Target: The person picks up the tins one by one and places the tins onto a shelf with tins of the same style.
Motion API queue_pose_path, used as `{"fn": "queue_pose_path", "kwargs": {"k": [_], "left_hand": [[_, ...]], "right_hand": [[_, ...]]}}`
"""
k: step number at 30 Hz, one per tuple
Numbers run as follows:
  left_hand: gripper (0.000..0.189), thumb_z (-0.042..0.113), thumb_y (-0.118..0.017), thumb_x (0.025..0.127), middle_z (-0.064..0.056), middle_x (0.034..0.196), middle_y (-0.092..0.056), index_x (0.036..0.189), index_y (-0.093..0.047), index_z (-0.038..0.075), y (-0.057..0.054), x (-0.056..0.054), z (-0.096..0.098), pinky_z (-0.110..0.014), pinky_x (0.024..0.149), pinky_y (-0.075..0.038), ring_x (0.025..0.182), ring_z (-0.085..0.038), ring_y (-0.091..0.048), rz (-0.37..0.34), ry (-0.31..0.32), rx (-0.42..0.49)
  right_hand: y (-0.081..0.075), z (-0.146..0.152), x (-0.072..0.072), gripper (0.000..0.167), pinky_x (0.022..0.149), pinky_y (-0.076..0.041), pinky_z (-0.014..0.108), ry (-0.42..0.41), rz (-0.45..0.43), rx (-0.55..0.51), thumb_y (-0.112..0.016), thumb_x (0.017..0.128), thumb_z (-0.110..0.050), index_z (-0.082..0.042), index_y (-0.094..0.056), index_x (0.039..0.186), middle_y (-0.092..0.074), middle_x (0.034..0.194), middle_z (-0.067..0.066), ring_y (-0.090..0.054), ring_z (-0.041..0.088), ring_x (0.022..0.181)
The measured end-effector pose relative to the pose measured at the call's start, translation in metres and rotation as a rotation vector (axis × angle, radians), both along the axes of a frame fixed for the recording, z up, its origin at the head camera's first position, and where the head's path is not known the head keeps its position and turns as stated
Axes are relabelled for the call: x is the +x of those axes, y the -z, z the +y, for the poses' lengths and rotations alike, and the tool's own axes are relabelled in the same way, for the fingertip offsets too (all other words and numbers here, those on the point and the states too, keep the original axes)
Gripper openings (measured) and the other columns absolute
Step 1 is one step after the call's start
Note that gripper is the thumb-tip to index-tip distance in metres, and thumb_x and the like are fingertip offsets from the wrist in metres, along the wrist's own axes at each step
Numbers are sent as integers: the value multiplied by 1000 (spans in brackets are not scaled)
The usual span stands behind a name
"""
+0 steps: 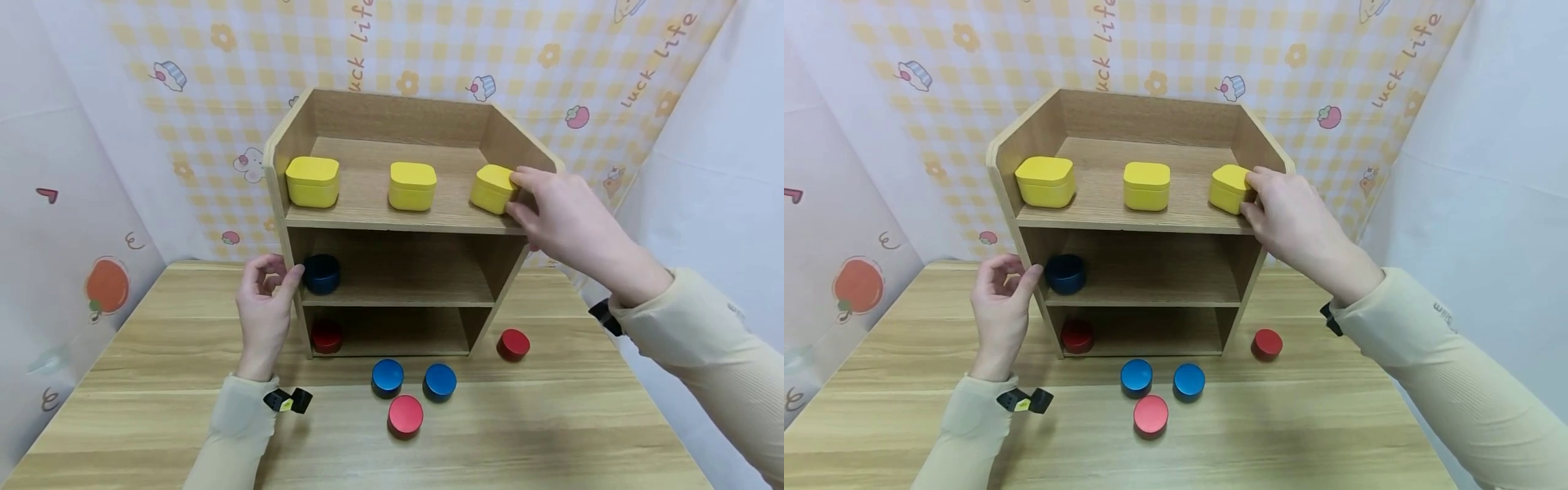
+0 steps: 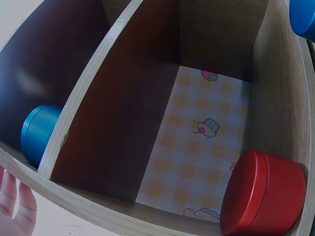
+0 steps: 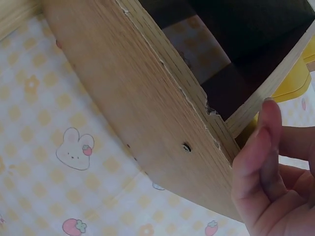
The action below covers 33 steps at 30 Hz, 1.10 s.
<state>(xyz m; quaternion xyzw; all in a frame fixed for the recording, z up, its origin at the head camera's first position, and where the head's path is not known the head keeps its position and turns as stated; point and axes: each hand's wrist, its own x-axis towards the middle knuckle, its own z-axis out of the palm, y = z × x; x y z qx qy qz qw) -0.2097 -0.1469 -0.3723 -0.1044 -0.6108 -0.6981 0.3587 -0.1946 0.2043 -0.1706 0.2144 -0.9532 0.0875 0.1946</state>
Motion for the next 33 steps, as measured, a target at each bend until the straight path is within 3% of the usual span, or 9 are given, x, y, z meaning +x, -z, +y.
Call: {"fn": "queue_pose_path", "kwargs": {"k": [6, 15, 24, 33], "left_hand": [[31, -5, -71, 86, -3, 94, -55, 110, -53, -13, 1, -1, 0, -27, 74, -38, 81, -17, -52, 9, 5, 11], [31, -5, -71, 86, -2, 94, -55, 110, -53, -13, 1, -2, 0, -27, 75, -37, 79, -17, -52, 8, 2, 10], [31, -5, -71, 86, -3, 93, -55, 109, -53, -13, 0, -2, 1, -27, 73, -37, 78, -17, -52, 20, 6, 15], [30, -6, -70, 86, -3, 93, -55, 109, -53, -13, 1, -2, 0, -27, 73, -37, 78, -17, -52, 25, 15, 13]], "right_hand": [[0, -1, 1, 18, 54, -44, 39, 22, 89, 32, -69, 91, -12, -1, -64, 104, -65, 89, 13, -58, 23, 57], [4, -6, 2, 24, 69, -49, 54, 29, 212, 27, -73, 88, -15, 4, -68, 100, -65, 99, 21, -63, 40, 84], [9, -8, 1, 27, 66, -48, 57, 55, 252, 12, -74, 87, -17, 3, -67, 103, -62, 102, 20, -61, 40, 86], [12, -8, 12, 65, 44, -41, 53, 138, 234, 30, -75, 86, -34, -12, -47, 140, -57, 119, 16, -59, 41, 66]]}}
